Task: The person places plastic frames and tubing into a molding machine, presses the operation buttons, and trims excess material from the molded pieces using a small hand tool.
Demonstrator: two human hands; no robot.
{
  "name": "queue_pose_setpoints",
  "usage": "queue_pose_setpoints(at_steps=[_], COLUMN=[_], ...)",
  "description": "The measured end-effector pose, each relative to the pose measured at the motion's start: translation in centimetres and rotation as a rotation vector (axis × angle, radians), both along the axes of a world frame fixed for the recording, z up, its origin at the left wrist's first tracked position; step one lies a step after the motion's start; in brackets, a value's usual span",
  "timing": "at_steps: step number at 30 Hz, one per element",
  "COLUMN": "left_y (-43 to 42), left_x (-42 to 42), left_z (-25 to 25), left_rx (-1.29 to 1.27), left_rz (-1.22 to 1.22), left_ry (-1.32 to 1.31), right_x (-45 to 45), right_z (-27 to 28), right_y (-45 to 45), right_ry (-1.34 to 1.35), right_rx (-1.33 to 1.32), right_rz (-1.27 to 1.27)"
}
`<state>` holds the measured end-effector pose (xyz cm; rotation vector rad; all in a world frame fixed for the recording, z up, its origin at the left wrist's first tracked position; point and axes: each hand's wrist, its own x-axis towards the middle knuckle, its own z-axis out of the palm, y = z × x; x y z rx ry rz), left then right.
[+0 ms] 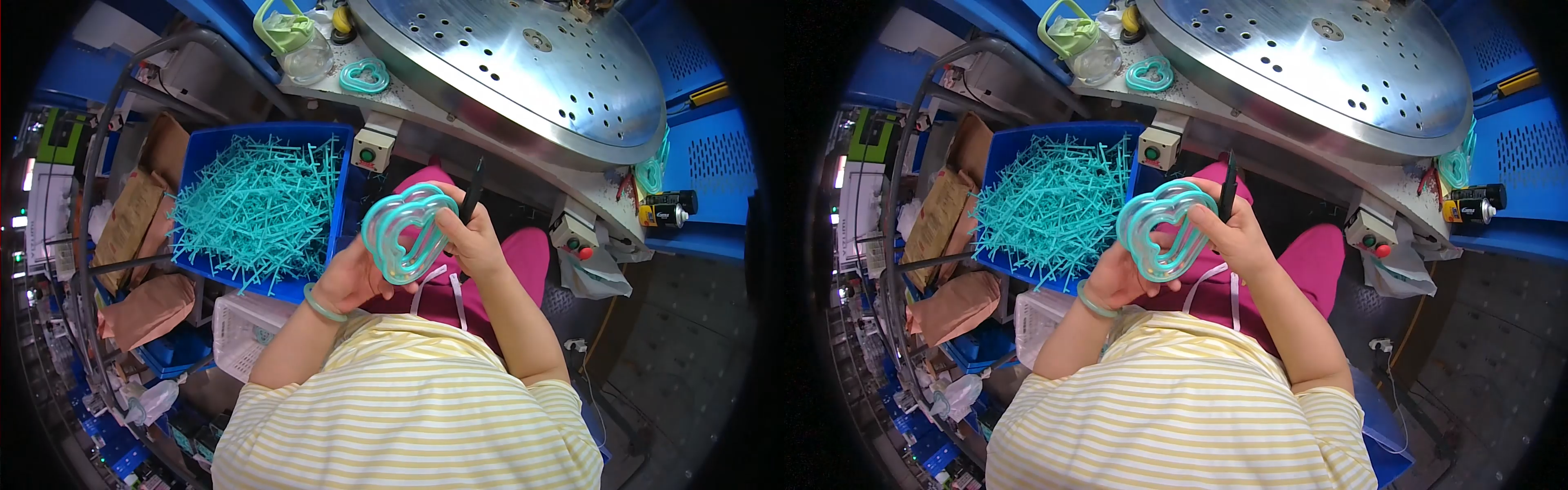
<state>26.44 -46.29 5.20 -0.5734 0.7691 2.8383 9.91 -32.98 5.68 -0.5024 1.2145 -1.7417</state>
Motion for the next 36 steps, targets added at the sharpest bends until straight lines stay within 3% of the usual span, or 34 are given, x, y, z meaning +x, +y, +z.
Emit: queue_pose_setpoints(at_steps=[2, 4, 5, 8, 9, 10, 12, 13, 16, 18, 20, 36], left_y=[0.2, 1.9, 2.7, 3.1, 3.3, 3.4, 3.3, 3.0, 2.4, 2.4, 2.5, 2.9], left_x=[-0.1, -0.5, -0.5, -0.8, -0.9, -1.1, -1.3, -1.5, -1.8, -2.1, -2.3, -2.4], left_z=[-0.2, -0.4, 0.1, 1.1, 1.7, 2.2, 2.9, 3.3, 4.1, 4.0, 3.8, 3.3], left_rx=[0.061, 0.448, 0.343, 0.412, 0.233, 0.232, -0.402, -0.481, -0.523, -0.500, -0.479, -0.433], left_rz=[-0.123, -0.139, -0.047, -0.092, -0.058, -0.048, 0.099, 0.122, 0.102, 0.104, 0.101, 0.078], left_ry=[-0.012, 0.223, 0.129, 0.100, 0.012, 0.017, -0.130, -0.161, -0.235, -0.226, -0.213, -0.196], right_x=[-0.2, -0.5, -0.7, -1.4, -1.7, -1.8, -2.0, -2.1, -1.4, -0.1, 0.2, 0.2], right_z=[-0.4, -0.4, -1.1, -2.1, -2.0, -2.3, -3.1, -2.1, -3.1, -3.5, -2.5, -2.3], right_y=[0.1, -0.3, -0.4, -0.5, -0.2, -0.1, 0.6, 1.7, 4.3, 4.4, 4.3, 4.2], right_ry=[-0.116, -0.101, -0.072, 0.012, 0.095, 0.098, 0.366, 0.325, 0.277, 0.368, 0.818, 0.968], right_rx=[-0.030, -0.246, -0.243, -0.224, -0.080, -0.081, 0.189, 0.370, 0.357, 0.321, 0.208, 0.246], right_rz=[0.068, 0.178, 0.183, 0.201, 0.150, 0.161, -0.055, 0.011, 0.088, -0.019, -0.027, -0.034])
